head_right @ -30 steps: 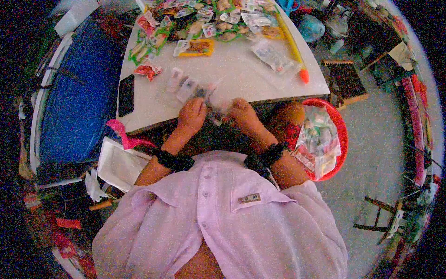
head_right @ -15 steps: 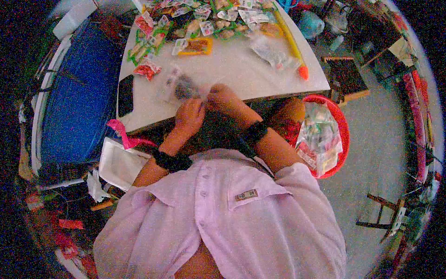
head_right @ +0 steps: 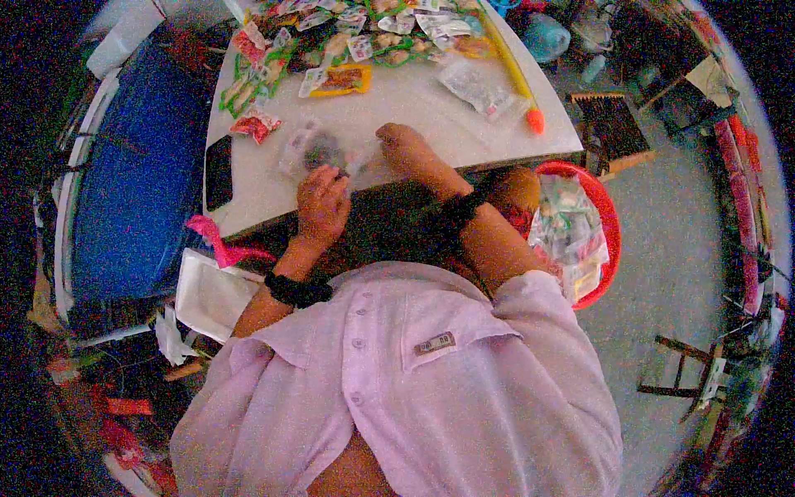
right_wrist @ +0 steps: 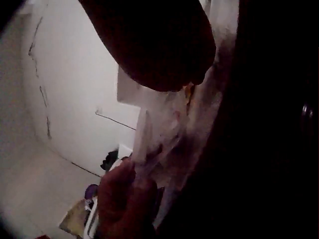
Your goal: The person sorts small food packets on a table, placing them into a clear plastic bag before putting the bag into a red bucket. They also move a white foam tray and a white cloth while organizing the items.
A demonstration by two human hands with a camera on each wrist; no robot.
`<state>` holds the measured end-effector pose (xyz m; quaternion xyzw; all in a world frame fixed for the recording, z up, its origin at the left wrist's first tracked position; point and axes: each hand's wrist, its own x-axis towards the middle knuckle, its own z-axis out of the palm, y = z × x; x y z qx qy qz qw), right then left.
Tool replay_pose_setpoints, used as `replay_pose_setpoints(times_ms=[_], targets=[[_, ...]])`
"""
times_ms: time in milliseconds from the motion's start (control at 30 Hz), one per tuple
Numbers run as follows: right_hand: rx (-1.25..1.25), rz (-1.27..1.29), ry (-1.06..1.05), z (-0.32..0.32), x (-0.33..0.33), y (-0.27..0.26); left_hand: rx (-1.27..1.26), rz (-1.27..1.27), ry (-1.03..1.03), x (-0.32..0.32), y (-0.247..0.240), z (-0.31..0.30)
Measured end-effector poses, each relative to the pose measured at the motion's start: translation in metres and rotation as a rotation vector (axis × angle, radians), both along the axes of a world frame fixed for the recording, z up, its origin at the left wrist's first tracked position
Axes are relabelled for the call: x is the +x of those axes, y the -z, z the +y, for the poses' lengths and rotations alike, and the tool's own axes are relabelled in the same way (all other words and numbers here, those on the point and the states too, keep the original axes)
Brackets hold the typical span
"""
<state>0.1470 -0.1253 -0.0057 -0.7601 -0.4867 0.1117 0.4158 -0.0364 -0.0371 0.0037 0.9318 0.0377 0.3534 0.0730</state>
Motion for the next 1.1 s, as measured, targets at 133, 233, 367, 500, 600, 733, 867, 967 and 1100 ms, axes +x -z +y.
replay_pose_setpoints(times_ms=[133,233,367,500,600,733,867,967,1100], targets=[[0.084,0.410,0.046,-0.009,-0.003,-0.042,-0.135,-0.153,0.048,0.000,-0.019,0.009],[0.138,0.527,0.024,-0.015,-0.004,-0.085,-0.214,-0.184,0.040,0.002,-0.044,0.019],[0.175,0.449,0.015,-0.029,-0.005,-0.126,-0.247,-0.198,0.038,0.005,-0.081,0.025],[0.143,0.303,0.026,-0.048,-0.001,-0.149,-0.617,-0.206,0.109,0.008,-0.120,0.017],[0.176,-0.012,-0.011,-0.060,0.004,-0.147,-0.924,-0.180,0.226,0.014,-0.132,0.013],[0.180,-0.300,-0.066,-0.083,-0.023,-0.161,-0.812,-0.049,0.270,0.005,-0.141,-0.001],[0.045,-0.321,-0.242,-0.097,-0.056,-0.170,-0.916,-0.010,0.370,-0.001,-0.137,-0.028],[-0.060,-0.401,-0.256,-0.098,-0.064,-0.162,-0.817,0.021,0.413,-0.006,-0.135,-0.033],[0.046,-0.250,-0.262,-0.120,-0.053,-0.155,-1.022,0.028,0.479,-0.003,-0.118,-0.024]])
